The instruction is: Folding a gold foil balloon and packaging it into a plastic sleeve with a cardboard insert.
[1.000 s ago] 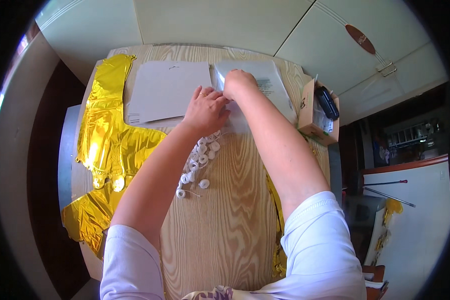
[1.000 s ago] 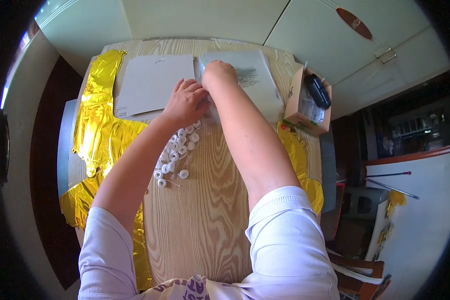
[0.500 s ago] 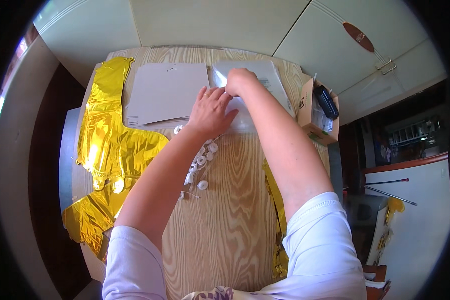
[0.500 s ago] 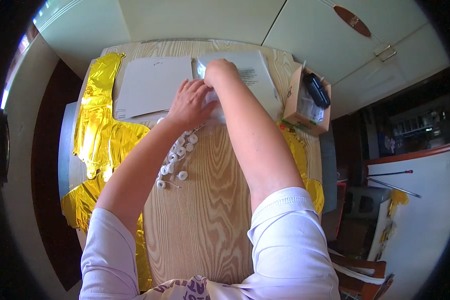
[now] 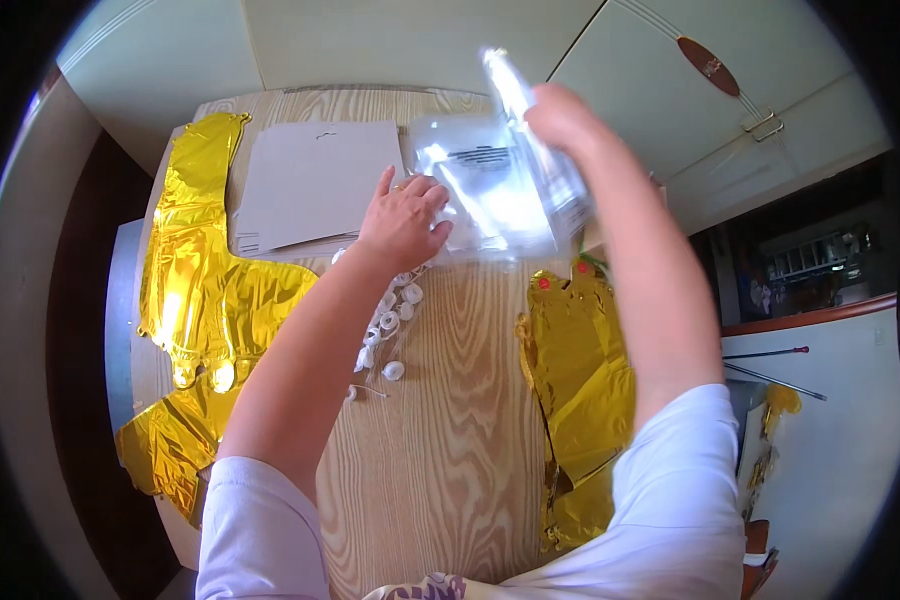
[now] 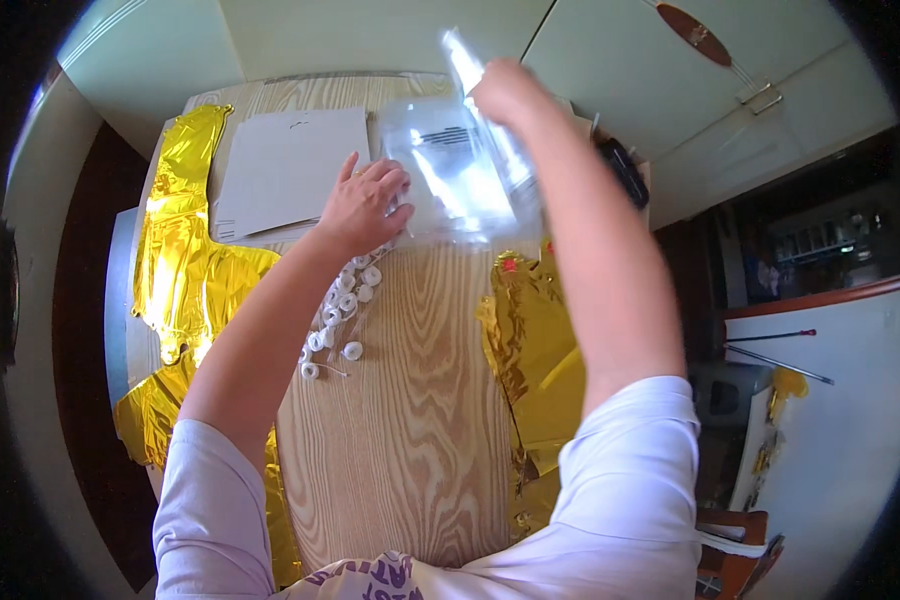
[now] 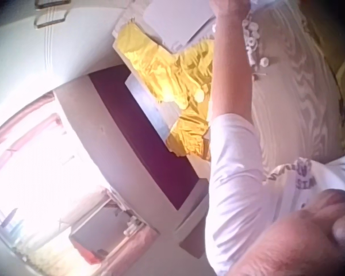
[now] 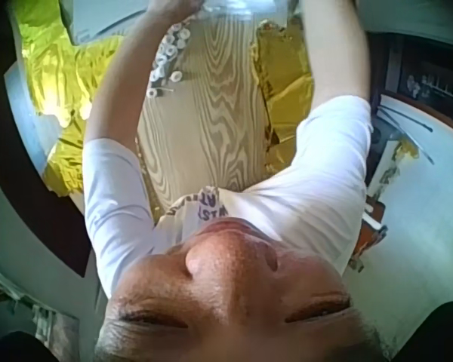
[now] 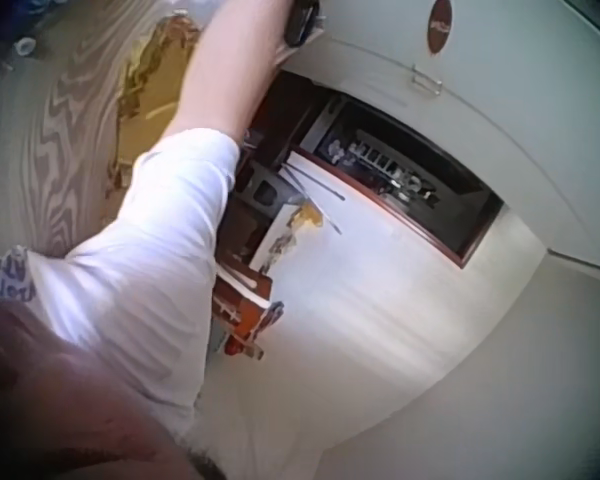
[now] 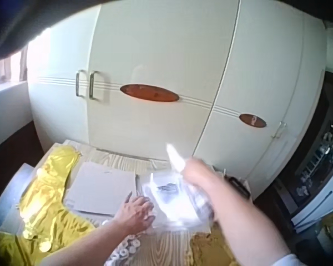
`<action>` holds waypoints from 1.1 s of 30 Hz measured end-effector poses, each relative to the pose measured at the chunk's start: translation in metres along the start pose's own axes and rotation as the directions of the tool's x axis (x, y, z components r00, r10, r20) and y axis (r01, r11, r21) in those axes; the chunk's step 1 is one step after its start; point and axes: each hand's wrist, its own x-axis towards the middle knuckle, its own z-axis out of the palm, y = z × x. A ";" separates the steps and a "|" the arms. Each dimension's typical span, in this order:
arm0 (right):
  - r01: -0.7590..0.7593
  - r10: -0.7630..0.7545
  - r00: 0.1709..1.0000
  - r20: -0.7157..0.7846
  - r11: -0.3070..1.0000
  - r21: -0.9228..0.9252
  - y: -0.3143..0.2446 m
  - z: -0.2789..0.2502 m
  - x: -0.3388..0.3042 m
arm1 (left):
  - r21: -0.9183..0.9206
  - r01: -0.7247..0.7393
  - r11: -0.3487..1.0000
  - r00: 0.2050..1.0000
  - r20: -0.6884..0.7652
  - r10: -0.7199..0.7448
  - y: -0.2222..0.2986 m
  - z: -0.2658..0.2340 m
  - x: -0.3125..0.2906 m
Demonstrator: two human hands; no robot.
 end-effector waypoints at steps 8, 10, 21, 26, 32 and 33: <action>-0.072 -0.053 0.983 0.174 0.769 0.636 0.095 -0.047 0.001 | -0.007 -0.023 1.000 0.999 -0.047 0.023 -0.008 0.009 -0.001; -0.303 0.166 0.949 0.267 0.708 0.638 0.101 0.007 0.008 | -0.039 -0.036 0.999 0.990 -0.137 0.030 -0.011 0.011 -0.005; -0.486 0.417 0.874 0.249 0.752 0.446 0.108 0.084 0.030 | 0.047 0.315 0.948 0.937 0.146 -0.318 0.031 -0.041 0.002; -0.313 0.321 0.944 -0.070 0.943 0.110 0.102 0.079 0.024 | 0.323 0.227 0.919 0.925 0.222 -0.307 0.063 -0.020 0.009; -0.308 0.311 0.920 0.238 0.950 -0.052 0.073 0.069 -0.004 | 0.227 0.219 0.949 0.923 0.268 -0.277 0.053 -0.015 0.011; -0.345 0.353 0.913 0.206 0.936 -0.075 0.071 0.072 -0.007 | 0.171 0.218 0.961 0.916 0.303 -0.262 0.055 -0.022 0.013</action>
